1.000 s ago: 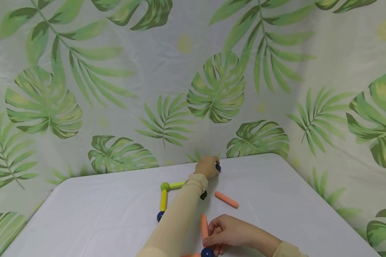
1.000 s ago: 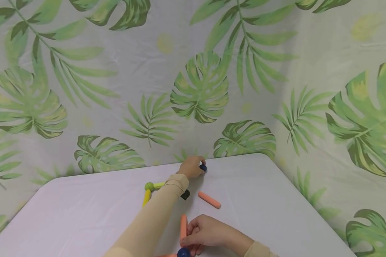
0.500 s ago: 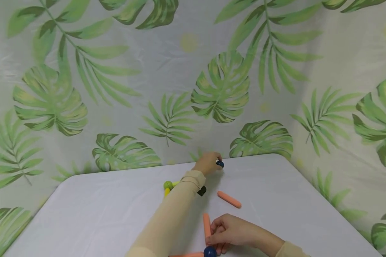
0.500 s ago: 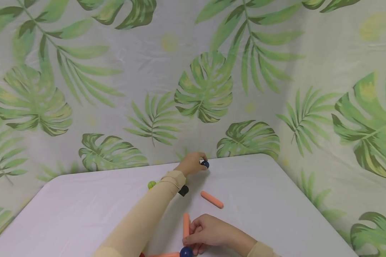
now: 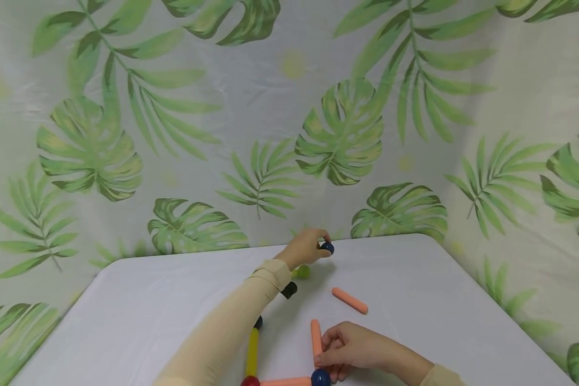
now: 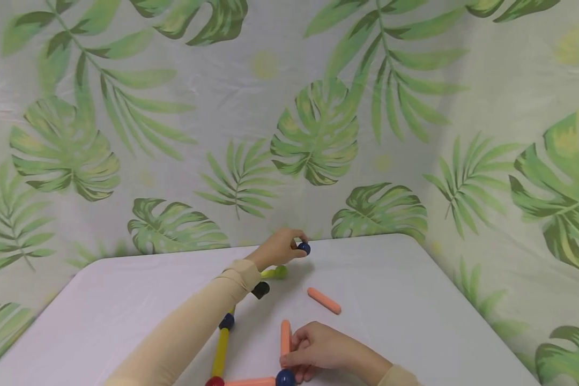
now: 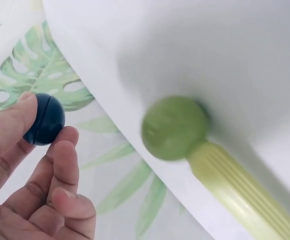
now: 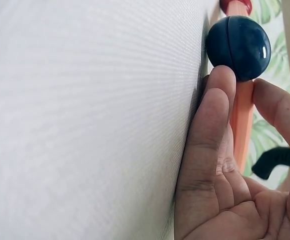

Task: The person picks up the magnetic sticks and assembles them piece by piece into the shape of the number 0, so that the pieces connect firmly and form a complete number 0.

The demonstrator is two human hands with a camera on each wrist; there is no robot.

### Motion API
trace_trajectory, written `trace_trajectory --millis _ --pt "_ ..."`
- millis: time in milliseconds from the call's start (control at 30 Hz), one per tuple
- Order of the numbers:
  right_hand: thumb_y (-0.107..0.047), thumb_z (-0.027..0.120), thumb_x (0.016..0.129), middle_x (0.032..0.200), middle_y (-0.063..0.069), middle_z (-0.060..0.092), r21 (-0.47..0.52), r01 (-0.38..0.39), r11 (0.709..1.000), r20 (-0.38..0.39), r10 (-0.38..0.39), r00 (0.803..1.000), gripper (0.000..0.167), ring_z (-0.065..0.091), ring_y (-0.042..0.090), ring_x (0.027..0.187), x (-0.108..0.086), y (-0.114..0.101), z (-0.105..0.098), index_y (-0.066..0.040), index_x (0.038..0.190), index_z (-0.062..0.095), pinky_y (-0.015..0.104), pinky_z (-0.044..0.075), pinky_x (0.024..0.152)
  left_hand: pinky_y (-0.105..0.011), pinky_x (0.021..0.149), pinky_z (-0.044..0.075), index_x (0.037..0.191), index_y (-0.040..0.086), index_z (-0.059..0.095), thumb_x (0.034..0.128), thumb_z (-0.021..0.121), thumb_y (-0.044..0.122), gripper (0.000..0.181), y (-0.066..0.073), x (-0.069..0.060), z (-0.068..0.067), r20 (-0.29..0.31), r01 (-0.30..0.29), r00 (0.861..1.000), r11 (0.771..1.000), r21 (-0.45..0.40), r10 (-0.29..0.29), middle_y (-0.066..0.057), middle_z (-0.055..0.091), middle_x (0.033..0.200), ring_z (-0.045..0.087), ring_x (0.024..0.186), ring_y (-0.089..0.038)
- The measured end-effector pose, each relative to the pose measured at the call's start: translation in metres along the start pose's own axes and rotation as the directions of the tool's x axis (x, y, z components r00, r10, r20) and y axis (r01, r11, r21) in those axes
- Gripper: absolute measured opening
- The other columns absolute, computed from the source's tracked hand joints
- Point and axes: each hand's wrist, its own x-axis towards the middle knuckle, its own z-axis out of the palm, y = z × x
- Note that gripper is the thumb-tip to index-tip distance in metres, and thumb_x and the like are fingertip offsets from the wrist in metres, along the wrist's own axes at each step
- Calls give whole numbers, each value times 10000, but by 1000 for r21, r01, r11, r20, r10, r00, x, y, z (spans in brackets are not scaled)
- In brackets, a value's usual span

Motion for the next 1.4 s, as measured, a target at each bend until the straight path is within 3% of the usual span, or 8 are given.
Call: trace_trajectory --millis 167,467,900,1167,1400 --pt "-229 745 1019 744 -30 750 -15 -22 1000 -18 22 1000 167 678 35 649 -1 2 -2 -65 1012 715 150 530 599 -272 799 550 1299 111 706 1027 754 233 302 -9 -9 -2 15 -20 1000 1000 -24 20 -94 759 1129 691 929 -145" --pt "-220 737 1026 753 -34 755 12 1 1000 2 -1 1000 172 685 28 652 -3 2 -3 -51 1020 703 145 534 595 -241 683 519 1279 100 707 1029 753 263 302 -11 -33 -10 38 -19 999 992 -127 24 -60 765 969 659 781 -106" --pt "-223 744 1024 752 -31 754 10 -7 1000 7 6 1000 171 689 34 652 2 0 0 -58 1020 695 143 538 596 -229 719 526 1244 87 746 987 803 214 292 -15 -73 -26 40 -106 993 992 -75 109 -54 769 942 631 768 -84" --pt "-232 746 1023 761 -28 764 -11 -22 1000 -5 22 1000 177 687 32 649 1 -1 0 -60 1024 706 144 534 597 -242 760 546 1214 148 767 969 825 233 266 -23 -91 -27 74 -76 994 994 -76 81 2 772 941 655 804 -66" --pt "-246 744 1026 752 -37 758 -7 -19 1000 5 19 1000 189 689 26 650 1 0 -1 -61 1022 704 143 536 600 -251 786 559 1203 131 769 952 840 203 270 -25 -102 -25 102 -67 992 994 -84 76 -28 787 961 674 835 -83"
